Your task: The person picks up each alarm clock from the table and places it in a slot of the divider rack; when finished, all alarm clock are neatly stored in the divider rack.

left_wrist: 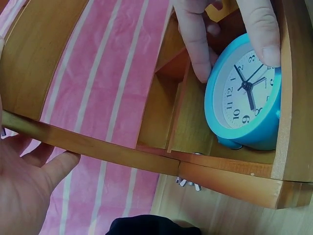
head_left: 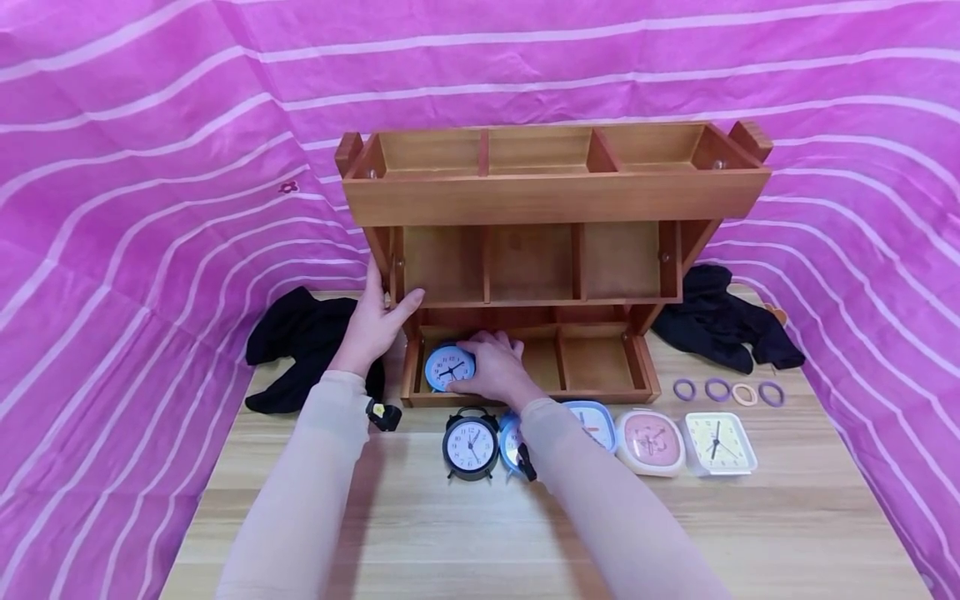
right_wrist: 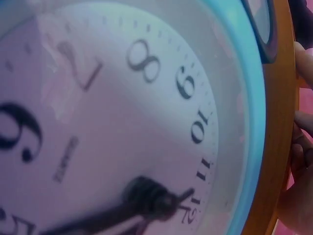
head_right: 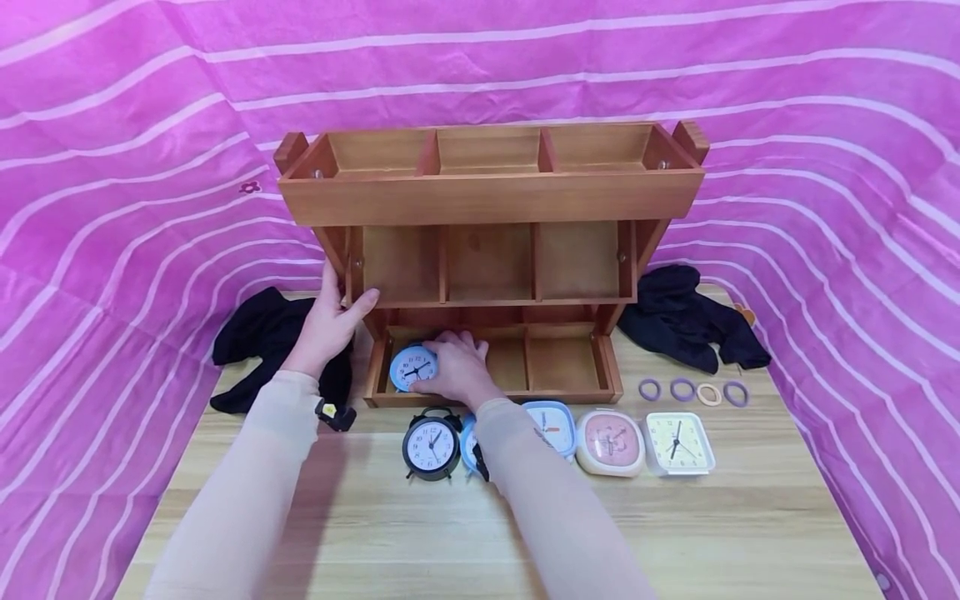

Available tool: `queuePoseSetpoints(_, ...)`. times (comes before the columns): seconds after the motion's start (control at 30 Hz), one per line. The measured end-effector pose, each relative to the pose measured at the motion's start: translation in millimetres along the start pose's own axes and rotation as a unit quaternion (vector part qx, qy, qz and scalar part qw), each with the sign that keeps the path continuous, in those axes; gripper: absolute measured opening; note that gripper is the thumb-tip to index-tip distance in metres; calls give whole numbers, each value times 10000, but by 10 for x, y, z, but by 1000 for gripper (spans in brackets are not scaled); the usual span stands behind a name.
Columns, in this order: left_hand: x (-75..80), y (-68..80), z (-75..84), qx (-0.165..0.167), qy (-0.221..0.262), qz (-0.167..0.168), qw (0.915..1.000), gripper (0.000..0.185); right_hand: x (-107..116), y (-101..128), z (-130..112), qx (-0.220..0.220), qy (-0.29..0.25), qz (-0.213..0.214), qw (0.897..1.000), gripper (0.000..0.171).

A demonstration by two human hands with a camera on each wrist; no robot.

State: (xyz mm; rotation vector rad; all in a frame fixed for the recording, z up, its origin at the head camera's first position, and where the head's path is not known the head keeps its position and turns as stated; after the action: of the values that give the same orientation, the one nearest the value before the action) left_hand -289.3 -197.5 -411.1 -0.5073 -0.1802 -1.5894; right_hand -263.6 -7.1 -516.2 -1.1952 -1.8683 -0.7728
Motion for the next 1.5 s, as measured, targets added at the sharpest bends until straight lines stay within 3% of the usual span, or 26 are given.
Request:
queuePoseSetpoints(0.17,-20,-3,-63,152,28,-38,9999,96,-5,72,37,214,-175,-142,9995,90)
queuePoseSetpoints(0.37,-21,1,-66,44,29,-76,10000,97,48,272,-16,727,-370,-268,9963,103)
queuePoseSetpoints(0.6,17,24,-55,68,-146,40,9999,97,121,557,-119,931,-421,-223,9945,113)
queuePoseSetpoints(0.8,21,19,-37,58,-193,63,9998,98,81,817,-161,894,-242,-291,9953,110)
queuePoseSetpoints(1.03,27,-1,-11,81,-282,69,9995,99,-46,1026,-158,941,169,-16,9954,105)
queuePoseSetpoints(1.2,33,10,0,54,-222,82,9997,99,-147,1101,-152,888,605,97,9942,101)
queuePoseSetpoints(1.5,3,-12,2,12,-129,96,9999,98,-232,1129,-101,712,731,207,9946,96)
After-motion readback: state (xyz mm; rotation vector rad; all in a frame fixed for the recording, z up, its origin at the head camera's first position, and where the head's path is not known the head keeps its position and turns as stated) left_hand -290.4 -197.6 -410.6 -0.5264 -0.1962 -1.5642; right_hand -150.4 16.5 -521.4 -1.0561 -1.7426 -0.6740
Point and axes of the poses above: each hand's wrist, its own y-axis away from the middle knuckle, its own x-axis out of the back of the hand, z = x × y, the point moved 7 cm from there along -y, towards the middle knuckle, and after that the axes turned 1 degree about y, right-handed, at the moved point
